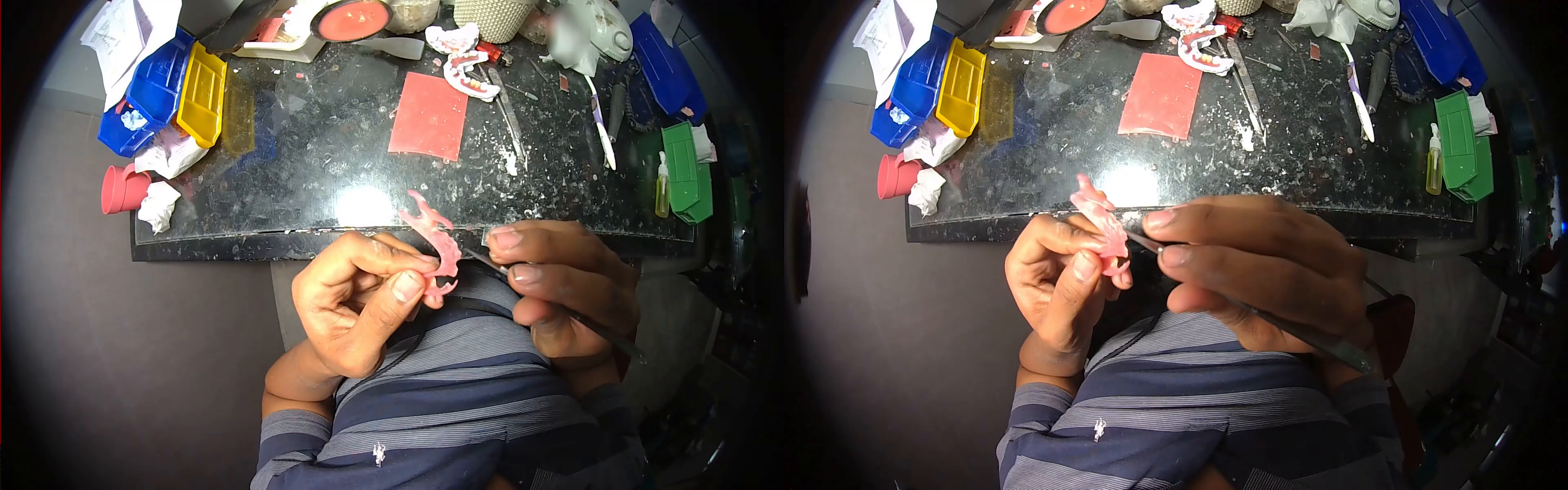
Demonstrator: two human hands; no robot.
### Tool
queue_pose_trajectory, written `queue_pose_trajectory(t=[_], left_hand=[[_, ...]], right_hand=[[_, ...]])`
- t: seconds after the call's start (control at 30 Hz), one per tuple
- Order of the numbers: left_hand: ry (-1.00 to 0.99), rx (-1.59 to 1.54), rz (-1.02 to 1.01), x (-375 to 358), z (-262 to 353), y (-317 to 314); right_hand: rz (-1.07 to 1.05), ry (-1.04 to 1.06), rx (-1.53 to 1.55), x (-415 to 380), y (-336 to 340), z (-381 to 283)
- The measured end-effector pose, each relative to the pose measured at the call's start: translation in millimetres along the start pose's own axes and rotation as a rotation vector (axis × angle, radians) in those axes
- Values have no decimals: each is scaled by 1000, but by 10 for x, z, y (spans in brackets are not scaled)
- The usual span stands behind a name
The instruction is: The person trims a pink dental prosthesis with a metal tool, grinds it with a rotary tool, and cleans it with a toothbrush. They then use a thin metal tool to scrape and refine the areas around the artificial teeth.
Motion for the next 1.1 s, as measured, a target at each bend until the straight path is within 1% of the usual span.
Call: queue_pose_trajectory(t=[0.03,0.1,0.17,0.23,0.27,0.33,0.37,0.47,0.63,0.67,0.73,0.83,0.87,0.93,1.03,1.1], left_hand=[[2,-1,0,0,9,9],[78,-57,-66,-4,-26,-18],[100,-81,-75,3,-38,-17],[125,-107,-82,-30,-42,-31],[123,-106,-80,-35,-41,-33],[126,-106,-75,-39,-46,-25],[124,-100,-82,-39,-47,-20],[117,-97,-88,-42,-52,-22],[116,-71,-88,-4,-61,-8],[95,-22,-92,1,-44,-7],[76,26,-97,1,-27,-15],[108,64,-67,-1,-62,-10],[91,90,-72,2,-53,-18],[74,116,-75,-2,-50,-33],[47,141,-53,-10,-60,-20],[-1,104,-79,-4,-51,-40]], right_hand=[[-19,12,9,11,-18,-13],[-40,4,35,17,-25,5],[-63,-3,62,1,-57,22],[28,-81,178,-66,-43,90],[27,-82,177,-82,-55,81],[82,-196,296,-119,-36,178],[82,-197,296,-115,-32,180],[53,-192,276,-103,-48,176],[65,-94,216,-39,-37,111],[65,-95,216,-37,-23,109],[-68,-38,103,-32,-100,44],[-101,-46,72,-21,-124,13],[-101,-45,72,-18,-136,13],[-4,-24,181,-9,-83,5],[-1,-13,186,-16,-84,0],[-1,-14,192,-17,-84,0]])
Point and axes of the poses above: each hand's wrist, its own x-axis towards the middle knuckle, its own y-axis out of the back of the hand, z = x × y, the point moved 9 cm from there along x, towards the middle knuckle, and after that the axes turned 6 degrees about x, right-handed, at the moved point
